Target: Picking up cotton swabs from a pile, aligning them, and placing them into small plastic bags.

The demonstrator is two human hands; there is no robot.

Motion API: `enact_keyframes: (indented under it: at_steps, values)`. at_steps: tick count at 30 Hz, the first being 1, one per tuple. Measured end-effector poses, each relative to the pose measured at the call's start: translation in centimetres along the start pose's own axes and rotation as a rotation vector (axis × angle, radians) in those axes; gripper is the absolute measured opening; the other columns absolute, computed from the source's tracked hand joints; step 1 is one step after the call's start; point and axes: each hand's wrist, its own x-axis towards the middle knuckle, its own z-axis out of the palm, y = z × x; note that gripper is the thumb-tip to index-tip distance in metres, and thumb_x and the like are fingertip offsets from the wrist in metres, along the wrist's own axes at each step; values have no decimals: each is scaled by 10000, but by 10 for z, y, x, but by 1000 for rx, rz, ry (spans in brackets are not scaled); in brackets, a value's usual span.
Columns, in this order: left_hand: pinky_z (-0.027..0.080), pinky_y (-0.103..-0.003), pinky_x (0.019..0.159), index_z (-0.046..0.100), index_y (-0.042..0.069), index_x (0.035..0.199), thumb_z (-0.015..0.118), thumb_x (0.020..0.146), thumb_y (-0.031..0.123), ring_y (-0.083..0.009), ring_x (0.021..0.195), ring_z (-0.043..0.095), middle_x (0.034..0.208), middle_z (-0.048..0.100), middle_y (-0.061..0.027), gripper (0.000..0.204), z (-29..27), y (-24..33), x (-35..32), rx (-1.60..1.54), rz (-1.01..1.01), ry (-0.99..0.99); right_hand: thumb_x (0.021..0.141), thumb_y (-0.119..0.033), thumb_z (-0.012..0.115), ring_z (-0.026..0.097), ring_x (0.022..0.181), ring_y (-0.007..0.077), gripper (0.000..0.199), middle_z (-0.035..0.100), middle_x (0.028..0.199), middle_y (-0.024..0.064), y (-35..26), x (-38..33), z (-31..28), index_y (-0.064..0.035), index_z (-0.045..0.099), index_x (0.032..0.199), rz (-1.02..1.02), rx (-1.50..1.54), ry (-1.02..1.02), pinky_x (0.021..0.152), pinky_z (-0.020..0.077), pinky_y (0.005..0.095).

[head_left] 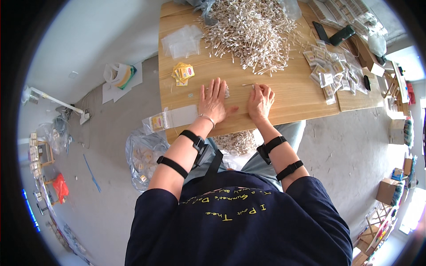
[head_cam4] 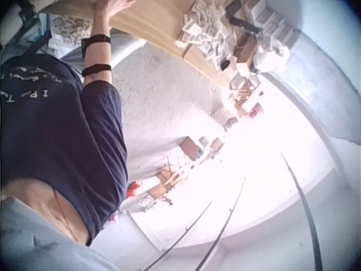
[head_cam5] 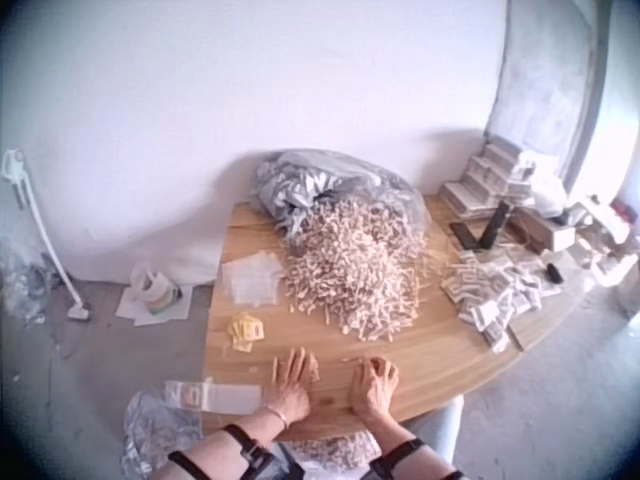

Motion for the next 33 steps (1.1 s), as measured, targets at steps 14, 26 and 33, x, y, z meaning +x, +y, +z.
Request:
enact_keyframes:
  at_steps: [14,26,33]
  values:
    - [163,-507,1125,226,-23,1439,555,807,600,-362,1392,210,1476,267,-221,947,11,12,-35,-151,121,198,800,-240,627,538,951,283,136,611,913,76,-21,34,27,-127,683,849,59,9,-172,842,410,421]
    - [266,-481,1087,298,-12,1394,660,818,298,-391,1315,307,1403,345,-232,747,17,-14,-43,-417,31,383,761,-157,659,545,942,318,214,614,949,101,-38,15,19,-109,687,968,-171,300,-247,847,445,408]
    - [283,-464,1082,420,17,1308,657,822,304,-368,1291,337,1372,383,-186,612,16,-6,-38,-273,8,354,795,-206,629,562,992,300,159,611,957,107,-42,46,24,-107,680,909,-75,96,-464,859,471,400]
